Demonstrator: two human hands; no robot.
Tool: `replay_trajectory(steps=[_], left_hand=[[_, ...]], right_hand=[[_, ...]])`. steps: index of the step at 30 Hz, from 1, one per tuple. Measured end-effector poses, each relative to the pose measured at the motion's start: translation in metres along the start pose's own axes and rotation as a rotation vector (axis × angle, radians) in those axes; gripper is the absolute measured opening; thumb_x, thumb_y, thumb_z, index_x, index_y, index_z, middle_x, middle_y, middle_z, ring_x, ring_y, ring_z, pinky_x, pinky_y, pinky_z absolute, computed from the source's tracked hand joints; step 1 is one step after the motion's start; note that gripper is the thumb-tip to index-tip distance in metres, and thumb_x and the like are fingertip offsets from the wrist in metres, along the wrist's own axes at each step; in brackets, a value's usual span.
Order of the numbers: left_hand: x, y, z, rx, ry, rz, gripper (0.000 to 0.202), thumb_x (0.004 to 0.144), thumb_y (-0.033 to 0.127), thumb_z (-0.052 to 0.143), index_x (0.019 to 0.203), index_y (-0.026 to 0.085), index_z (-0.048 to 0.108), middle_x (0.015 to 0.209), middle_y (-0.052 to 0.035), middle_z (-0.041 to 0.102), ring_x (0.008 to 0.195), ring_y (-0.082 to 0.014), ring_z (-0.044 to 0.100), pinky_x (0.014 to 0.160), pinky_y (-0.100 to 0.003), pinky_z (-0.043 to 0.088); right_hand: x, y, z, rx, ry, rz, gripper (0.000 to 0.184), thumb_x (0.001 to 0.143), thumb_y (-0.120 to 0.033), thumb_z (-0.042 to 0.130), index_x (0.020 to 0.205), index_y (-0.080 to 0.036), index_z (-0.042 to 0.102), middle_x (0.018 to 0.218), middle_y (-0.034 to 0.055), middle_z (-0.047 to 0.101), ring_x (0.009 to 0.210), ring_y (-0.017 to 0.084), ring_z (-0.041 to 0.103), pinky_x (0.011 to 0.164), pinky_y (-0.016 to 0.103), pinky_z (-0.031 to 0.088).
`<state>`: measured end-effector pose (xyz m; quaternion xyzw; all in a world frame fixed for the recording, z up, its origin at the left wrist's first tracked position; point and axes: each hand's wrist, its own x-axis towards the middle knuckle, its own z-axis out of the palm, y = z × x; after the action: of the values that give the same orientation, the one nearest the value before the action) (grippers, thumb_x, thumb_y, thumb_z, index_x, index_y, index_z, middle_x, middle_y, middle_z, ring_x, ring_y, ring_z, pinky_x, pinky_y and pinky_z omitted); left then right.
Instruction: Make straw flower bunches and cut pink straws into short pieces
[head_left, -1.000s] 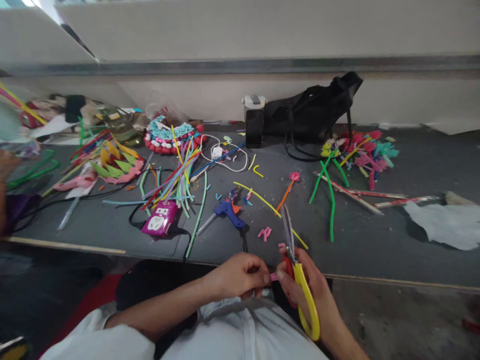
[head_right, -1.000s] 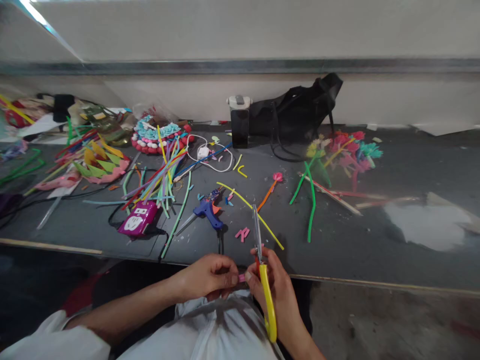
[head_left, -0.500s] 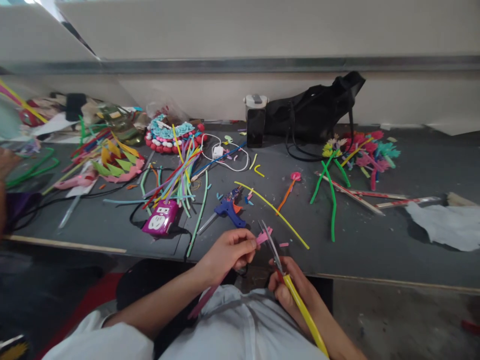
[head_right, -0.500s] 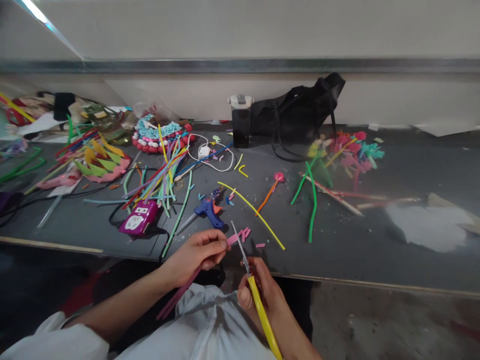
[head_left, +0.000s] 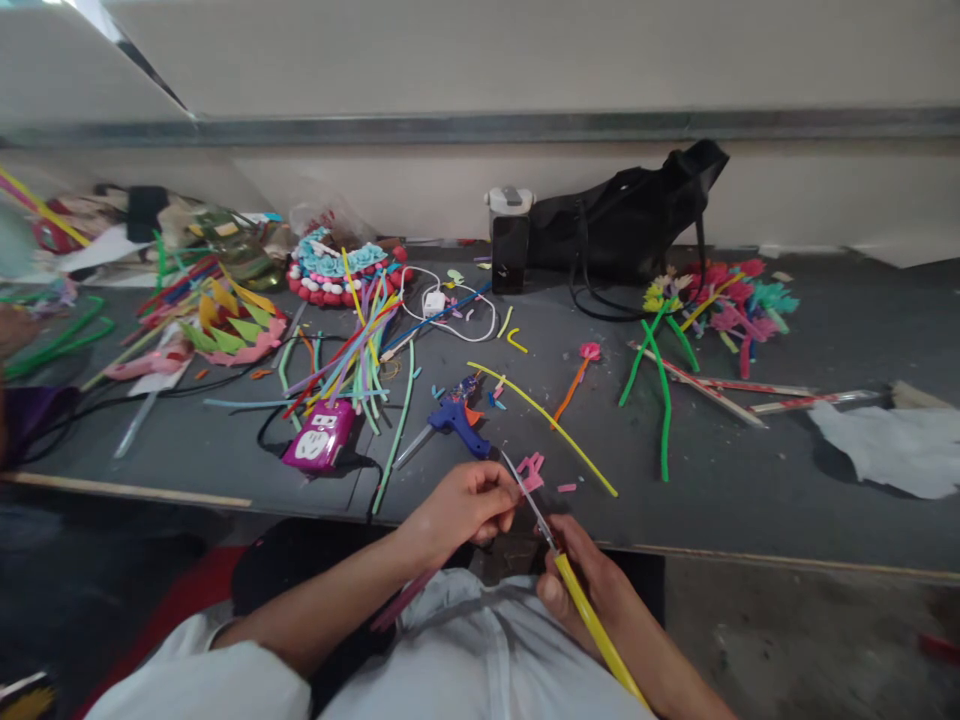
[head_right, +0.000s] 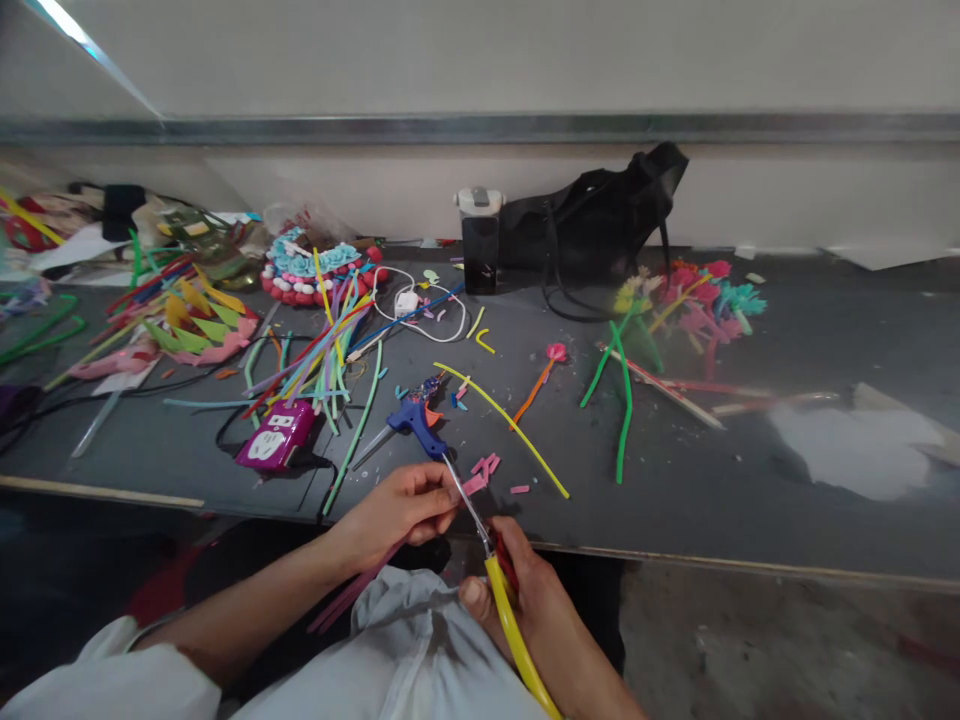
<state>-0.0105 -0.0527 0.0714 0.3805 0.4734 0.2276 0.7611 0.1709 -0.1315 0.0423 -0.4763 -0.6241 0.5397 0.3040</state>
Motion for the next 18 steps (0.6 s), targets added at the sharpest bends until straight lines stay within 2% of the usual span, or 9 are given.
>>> replay_trajectory(steps=[4, 8, 18], left_hand=[[0.001, -0.001, 0.000, 0.017, -0.008, -0.003, 0.029, 0.072, 0.039, 0.065, 0.072, 0.015, 0.050, 0.054, 0.0052, 0.050, 0.037, -0.0004, 0.029, 0.037, -0.017, 0.015], [0.003, -0.003, 0.000, 0.027, -0.004, -0.008, 0.028, 0.072, 0.038, 0.065, 0.073, 0.015, 0.050, 0.053, 0.0058, 0.049, 0.036, -0.0004, 0.028, 0.037, -0.017, 0.016], [0.015, -0.007, -0.001, 0.031, -0.020, -0.020, 0.027, 0.072, 0.038, 0.064, 0.074, 0.016, 0.049, 0.054, 0.0064, 0.051, 0.035, -0.0008, 0.030, 0.036, -0.017, 0.015]], right_hand=[[-0.001, -0.005, -0.002, 0.015, -0.019, 0.016, 0.037, 0.092, -0.046, 0.049, 0.118, -0.019, 0.045, 0.085, 0.0014, 0.058, 0.072, 0.014, 0.053, 0.065, 0.021, 0.045], [-0.001, 0.001, 0.000, -0.041, 0.019, 0.070, 0.037, 0.091, -0.046, 0.049, 0.114, -0.018, 0.049, 0.091, 0.0044, 0.060, 0.078, 0.016, 0.056, 0.065, 0.021, 0.045], [0.003, 0.029, 0.001, -0.075, 0.112, 0.132, 0.035, 0.086, -0.049, 0.055, 0.100, -0.017, 0.058, 0.071, -0.0012, 0.055, 0.060, 0.013, 0.049, 0.054, 0.021, 0.040]])
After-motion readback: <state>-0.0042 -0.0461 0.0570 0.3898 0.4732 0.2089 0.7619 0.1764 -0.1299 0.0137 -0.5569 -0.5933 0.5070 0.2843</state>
